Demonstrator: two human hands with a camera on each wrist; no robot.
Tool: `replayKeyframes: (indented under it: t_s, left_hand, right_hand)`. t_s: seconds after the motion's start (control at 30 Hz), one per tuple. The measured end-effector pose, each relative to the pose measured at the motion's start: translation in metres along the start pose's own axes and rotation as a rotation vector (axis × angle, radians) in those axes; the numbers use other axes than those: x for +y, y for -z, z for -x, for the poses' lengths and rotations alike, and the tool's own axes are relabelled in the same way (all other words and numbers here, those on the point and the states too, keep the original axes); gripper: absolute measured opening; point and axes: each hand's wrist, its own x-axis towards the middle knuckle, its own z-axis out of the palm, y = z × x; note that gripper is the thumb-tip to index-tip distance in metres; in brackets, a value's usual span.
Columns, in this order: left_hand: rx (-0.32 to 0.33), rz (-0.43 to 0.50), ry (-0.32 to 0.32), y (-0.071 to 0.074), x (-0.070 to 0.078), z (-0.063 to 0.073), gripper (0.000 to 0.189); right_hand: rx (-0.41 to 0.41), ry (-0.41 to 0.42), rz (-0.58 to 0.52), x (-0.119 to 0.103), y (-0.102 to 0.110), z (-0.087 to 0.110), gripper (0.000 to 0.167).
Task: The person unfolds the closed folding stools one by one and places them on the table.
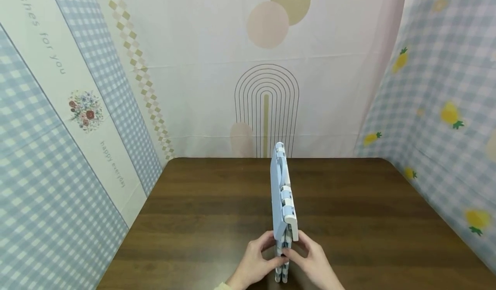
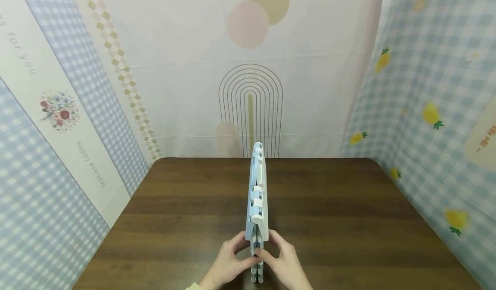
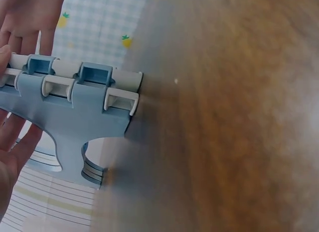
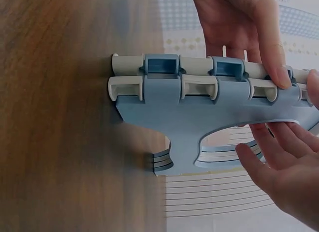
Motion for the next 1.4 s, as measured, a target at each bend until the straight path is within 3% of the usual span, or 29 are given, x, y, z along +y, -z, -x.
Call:
replayKeyframes:
  t_s: [0.23,0.53,0.8,1.0,1.27,1.4]
  left_hand:
    - [-0.002,-0.007,0.009,0.003,0.002,-0.001,0.045]
    - [-0.023,0.021,0.081,0.004,0.005,-0.002,0.044]
    - [-0.018,0.020,0.101,-0.003,0.006,0.001,0.042]
    - [0.000,0.034,0.106,-0.005,0.003,0.003,0.043]
    - [0.026,0.028,0.125,-0.013,-0.001,-0.005,0.043]
    - [0.040,0.020,0.111,-0.017,-0.003,-0.012,0.044]
  right_hand:
    - [0.023,0.063,0.022,0.000,-0.006,0.001,0.043]
    - [0.024,0.096,0.040,0.002,-0.006,0.001,0.043]
    - [0.131,0.287,0.138,0.012,-0.007,0.005,0.032]
    - [0.103,0.328,0.188,0.014,-0.005,0.004,0.031]
    - [0.110,0.430,0.210,0.023,0.004,-0.006,0.031]
    - [0.097,0.408,0.176,0.024,0.011,-0.012,0.033]
